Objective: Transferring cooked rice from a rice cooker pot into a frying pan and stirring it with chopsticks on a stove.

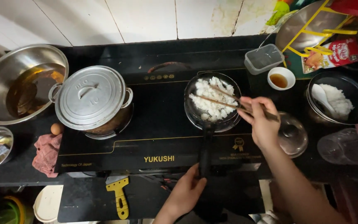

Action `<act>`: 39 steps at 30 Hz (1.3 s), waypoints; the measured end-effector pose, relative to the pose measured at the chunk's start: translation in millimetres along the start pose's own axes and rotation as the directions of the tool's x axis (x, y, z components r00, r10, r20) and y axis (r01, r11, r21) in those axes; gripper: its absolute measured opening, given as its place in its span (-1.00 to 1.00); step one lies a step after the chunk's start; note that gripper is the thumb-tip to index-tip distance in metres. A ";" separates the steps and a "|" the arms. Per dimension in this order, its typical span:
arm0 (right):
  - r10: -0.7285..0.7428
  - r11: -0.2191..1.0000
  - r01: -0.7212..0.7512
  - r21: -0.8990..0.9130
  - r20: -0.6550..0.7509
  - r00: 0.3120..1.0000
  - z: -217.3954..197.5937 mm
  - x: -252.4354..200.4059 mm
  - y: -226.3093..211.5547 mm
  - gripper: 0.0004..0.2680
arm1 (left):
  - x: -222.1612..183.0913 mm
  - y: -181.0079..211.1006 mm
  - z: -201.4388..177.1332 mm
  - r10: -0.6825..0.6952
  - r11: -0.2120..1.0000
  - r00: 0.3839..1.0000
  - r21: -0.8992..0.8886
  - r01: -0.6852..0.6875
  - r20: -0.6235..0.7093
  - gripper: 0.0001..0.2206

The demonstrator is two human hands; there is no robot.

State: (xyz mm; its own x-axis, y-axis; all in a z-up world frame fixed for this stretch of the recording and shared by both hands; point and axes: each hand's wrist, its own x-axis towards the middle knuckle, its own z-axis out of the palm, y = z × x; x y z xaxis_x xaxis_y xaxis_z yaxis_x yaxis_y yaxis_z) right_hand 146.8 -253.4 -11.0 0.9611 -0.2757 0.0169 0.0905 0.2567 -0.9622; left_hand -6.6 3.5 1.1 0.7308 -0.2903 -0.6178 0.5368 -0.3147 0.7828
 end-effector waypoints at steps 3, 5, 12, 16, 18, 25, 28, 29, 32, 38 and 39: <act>0.015 1.000 -0.015 0.012 -0.055 0.998 0.5 -16.9 -1.4 -0.98 | 2.7 -2.8 1.5 0.028 0.999 0.999 -0.023 -0.028 -0.020 -0.48; 0.004 1.000 -0.004 -0.004 -0.132 0.991 3.8 -29.2 -5.1 -0.97 | 1.3 1.8 0.8 -0.027 1.000 1.000 0.002 0.027 -0.003 -0.45; -0.197 0.978 0.187 -0.092 -0.113 0.974 4.1 -46.0 -25.0 -0.96 | 3.5 0.5 5.8 -0.008 1.000 1.000 0.021 0.007 0.024 -0.46; -0.222 0.975 0.215 -0.061 -0.170 0.960 -10.3 -40.7 -33.5 -0.95 | 2.4 -3.9 6.7 0.018 1.000 1.000 0.001 -0.018 0.013 -0.44; -0.167 0.986 0.162 -0.040 -0.205 0.965 -20.5 -35.3 -35.2 -0.95 | 3.6 -7.8 7.4 0.018 1.000 1.000 0.000 -0.018 0.002 -0.43; -0.014 0.997 0.018 0.072 -0.054 0.998 -63.2 -25.1 -3.0 -0.92 | 4.0 -8.2 7.9 0.031 0.999 0.999 -0.043 -0.030 0.018 -0.47; 0.056 0.992 -0.052 0.112 -0.032 0.998 -61.6 -33.3 11.7 -0.92 | 2.9 -2.1 6.5 0.017 0.999 0.999 -0.036 -0.015 0.041 -0.47; 0.074 0.991 -0.072 0.109 -0.014 0.997 -57.5 -38.6 14.2 -0.94 | 2.8 -1.1 5.9 -0.007 1.000 0.999 -0.018 0.008 0.047 -0.46; 0.041 0.999 -0.041 -0.009 0.020 0.999 -27.6 -56.8 -6.1 -0.93 | 8.7 -10.4 10.9 0.068 0.996 0.998 -0.068 -0.066 0.018 -0.50; -0.276 0.955 0.276 -0.108 0.015 0.961 -10.1 -62.9 0.3 -0.91 | 5.8 -5.2 9.1 0.048 0.999 0.999 0.009 -0.048 0.022 -0.48; -0.276 0.955 0.276 -0.107 0.017 0.961 -7.9 -58.7 0.9 -0.91 | 6.6 -7.3 9.1 0.048 0.999 0.999 0.008 -0.049 0.020 -0.48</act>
State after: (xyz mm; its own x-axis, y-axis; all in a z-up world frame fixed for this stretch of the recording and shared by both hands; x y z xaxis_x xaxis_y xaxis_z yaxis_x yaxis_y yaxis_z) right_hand 88.4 -244.3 -14.9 0.9032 -0.3201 0.2860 0.3236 0.0698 -0.9436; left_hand -9.6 -4.3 -9.3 0.7473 -0.3234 -0.5805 0.4972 -0.3074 0.8113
